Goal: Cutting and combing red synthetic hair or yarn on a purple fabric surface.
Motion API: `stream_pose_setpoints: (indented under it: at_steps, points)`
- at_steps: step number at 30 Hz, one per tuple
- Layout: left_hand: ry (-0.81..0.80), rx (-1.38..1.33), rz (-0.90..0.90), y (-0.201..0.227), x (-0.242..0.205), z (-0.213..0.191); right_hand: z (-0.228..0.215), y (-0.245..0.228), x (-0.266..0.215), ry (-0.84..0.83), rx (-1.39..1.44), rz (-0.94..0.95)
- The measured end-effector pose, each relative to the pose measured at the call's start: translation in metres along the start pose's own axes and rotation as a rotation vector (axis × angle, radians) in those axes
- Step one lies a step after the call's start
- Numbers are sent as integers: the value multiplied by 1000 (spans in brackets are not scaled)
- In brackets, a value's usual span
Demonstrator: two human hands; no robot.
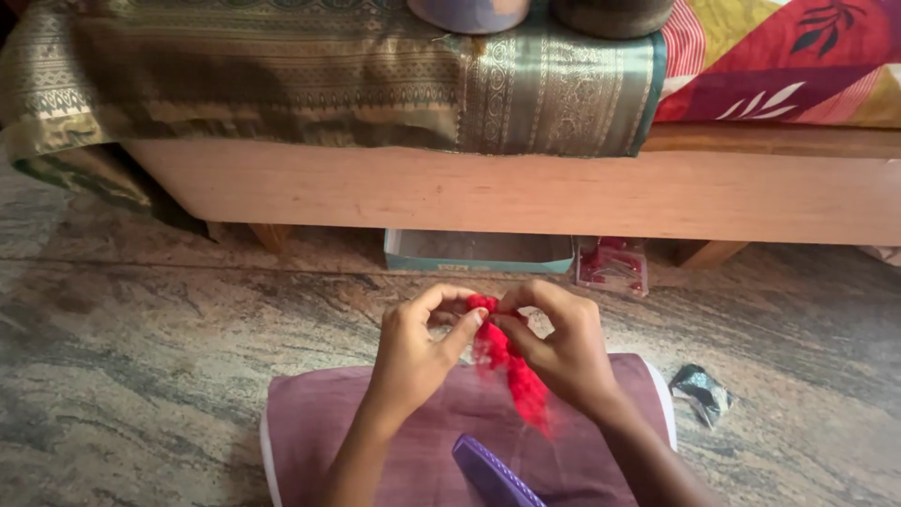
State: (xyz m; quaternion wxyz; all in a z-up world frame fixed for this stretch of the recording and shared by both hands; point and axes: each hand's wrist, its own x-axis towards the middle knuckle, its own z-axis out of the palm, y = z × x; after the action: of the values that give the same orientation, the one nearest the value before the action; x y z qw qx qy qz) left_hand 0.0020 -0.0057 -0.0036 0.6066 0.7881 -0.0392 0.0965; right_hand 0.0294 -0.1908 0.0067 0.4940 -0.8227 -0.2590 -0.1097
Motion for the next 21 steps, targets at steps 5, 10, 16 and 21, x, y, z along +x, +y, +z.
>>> stream_pose_setpoints:
  at_steps: [5, 10, 16, 21]
  points:
    - [-7, -50, -13, -6, -2, 0, 2, 2, -5, -9, 28, 48]
    - [8, -91, -13, -10, -5, 0, 0, -1, -8, 65, 10, -43]
    - [90, 15, 85, -6, -6, 10, 8, -1, -5, 100, -343, -343]
    - [123, 34, 73, -24, -6, 18, 24, 15, -13, 166, -414, -292]
